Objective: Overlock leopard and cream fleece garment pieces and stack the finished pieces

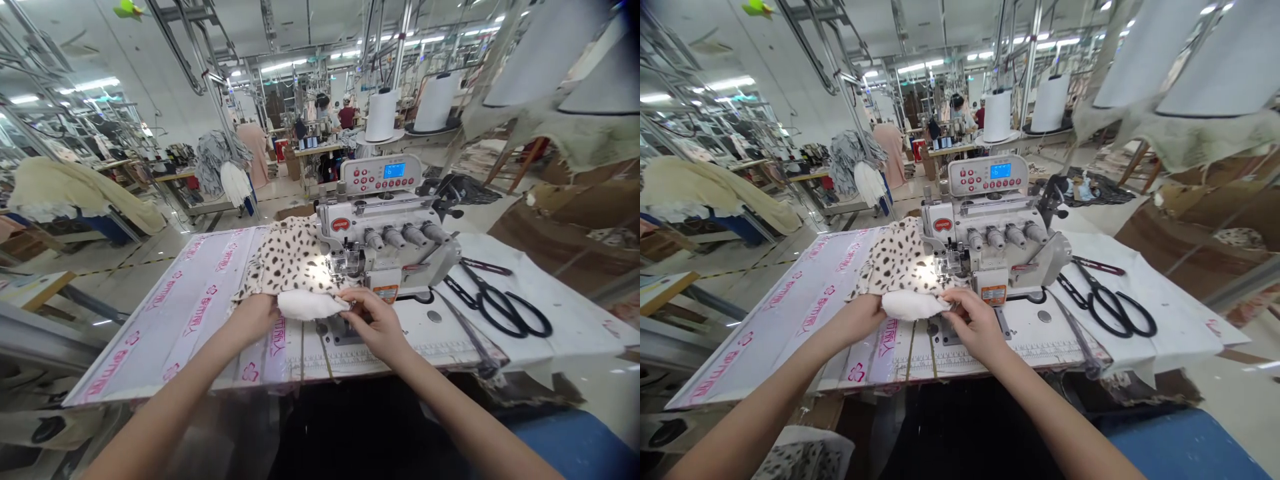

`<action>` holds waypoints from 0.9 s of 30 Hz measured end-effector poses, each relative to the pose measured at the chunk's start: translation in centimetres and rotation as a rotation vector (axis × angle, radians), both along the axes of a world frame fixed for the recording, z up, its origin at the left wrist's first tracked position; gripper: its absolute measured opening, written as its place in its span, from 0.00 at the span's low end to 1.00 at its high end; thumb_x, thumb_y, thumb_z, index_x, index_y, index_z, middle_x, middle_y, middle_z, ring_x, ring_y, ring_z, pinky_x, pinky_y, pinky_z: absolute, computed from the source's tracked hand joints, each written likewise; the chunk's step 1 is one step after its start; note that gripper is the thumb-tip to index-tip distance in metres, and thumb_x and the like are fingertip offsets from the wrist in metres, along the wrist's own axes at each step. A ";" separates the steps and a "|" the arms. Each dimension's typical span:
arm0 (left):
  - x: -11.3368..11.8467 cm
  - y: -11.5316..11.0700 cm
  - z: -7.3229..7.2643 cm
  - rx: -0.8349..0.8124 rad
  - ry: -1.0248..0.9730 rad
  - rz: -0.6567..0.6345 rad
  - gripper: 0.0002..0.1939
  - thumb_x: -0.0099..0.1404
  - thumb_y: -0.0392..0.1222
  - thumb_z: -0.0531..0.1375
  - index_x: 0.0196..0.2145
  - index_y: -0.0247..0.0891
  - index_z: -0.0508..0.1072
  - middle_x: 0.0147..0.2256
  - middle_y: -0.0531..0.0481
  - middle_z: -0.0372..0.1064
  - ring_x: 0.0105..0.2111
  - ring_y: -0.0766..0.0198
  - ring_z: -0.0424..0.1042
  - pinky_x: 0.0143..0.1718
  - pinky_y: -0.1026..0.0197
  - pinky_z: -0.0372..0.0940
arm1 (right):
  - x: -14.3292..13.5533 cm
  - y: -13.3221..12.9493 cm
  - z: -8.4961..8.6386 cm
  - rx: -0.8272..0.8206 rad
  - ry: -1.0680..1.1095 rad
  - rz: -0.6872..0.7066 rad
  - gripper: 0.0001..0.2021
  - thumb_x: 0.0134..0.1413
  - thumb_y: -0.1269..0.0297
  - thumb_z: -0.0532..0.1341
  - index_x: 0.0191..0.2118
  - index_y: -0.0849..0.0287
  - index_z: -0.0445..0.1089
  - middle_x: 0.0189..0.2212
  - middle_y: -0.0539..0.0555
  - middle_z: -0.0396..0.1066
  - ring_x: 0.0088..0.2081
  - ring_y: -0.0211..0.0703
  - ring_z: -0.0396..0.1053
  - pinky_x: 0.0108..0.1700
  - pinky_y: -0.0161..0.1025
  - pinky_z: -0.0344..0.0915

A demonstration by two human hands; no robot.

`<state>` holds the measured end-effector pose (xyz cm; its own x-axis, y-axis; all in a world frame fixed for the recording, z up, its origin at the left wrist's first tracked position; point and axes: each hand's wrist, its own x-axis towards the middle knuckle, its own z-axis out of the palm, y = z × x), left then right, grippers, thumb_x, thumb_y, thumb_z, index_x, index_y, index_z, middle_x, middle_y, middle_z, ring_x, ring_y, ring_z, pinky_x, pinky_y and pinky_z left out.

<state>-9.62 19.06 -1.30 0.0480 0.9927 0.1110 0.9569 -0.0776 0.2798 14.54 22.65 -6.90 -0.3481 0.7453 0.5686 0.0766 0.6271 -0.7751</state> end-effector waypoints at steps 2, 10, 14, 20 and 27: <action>1.7 -2.7 1.0 -0.037 0.069 -0.059 0.13 0.61 0.41 0.55 0.20 0.37 0.67 0.20 0.50 0.66 0.20 0.64 0.65 0.20 0.64 0.53 | 0.0 -0.3 0.2 -0.002 0.009 0.007 0.09 0.52 0.72 0.56 0.41 0.56 0.64 0.43 0.56 0.66 0.26 0.33 0.64 0.29 0.34 0.66; 7.0 -1.9 1.2 0.543 -0.213 -0.475 0.11 0.61 0.30 0.54 0.42 0.36 0.67 0.39 0.46 0.68 0.42 0.63 0.65 0.44 0.58 0.62 | 0.3 -0.5 0.7 0.010 0.034 -0.049 0.10 0.54 0.69 0.56 0.44 0.57 0.66 0.46 0.58 0.64 0.28 0.34 0.66 0.29 0.35 0.68; 7.2 0.3 0.4 0.478 -0.211 -0.497 0.13 0.62 0.31 0.53 0.46 0.36 0.66 0.41 0.45 0.67 0.43 0.62 0.64 0.45 0.55 0.62 | 0.2 -0.3 0.8 0.076 0.015 -0.056 0.08 0.56 0.71 0.54 0.39 0.57 0.68 0.38 0.56 0.68 0.36 0.39 0.68 0.33 0.36 0.69; 7.2 0.7 0.1 0.448 -0.166 -0.532 0.09 0.63 0.31 0.52 0.39 0.35 0.69 0.35 0.46 0.67 0.38 0.63 0.63 0.40 0.57 0.63 | 0.6 -0.6 1.4 0.080 0.026 -0.017 0.06 0.54 0.72 0.55 0.35 0.58 0.68 0.36 0.56 0.68 0.39 0.41 0.68 0.34 0.36 0.68; 6.7 1.0 -0.3 0.488 -0.237 -0.580 0.07 0.62 0.30 0.53 0.36 0.36 0.68 0.34 0.47 0.68 0.37 0.64 0.64 0.40 0.58 0.63 | 0.8 -0.1 0.5 0.145 -0.093 0.005 0.17 0.49 0.75 0.54 0.47 0.57 0.60 0.47 0.60 0.61 0.29 0.34 0.65 0.31 0.37 0.68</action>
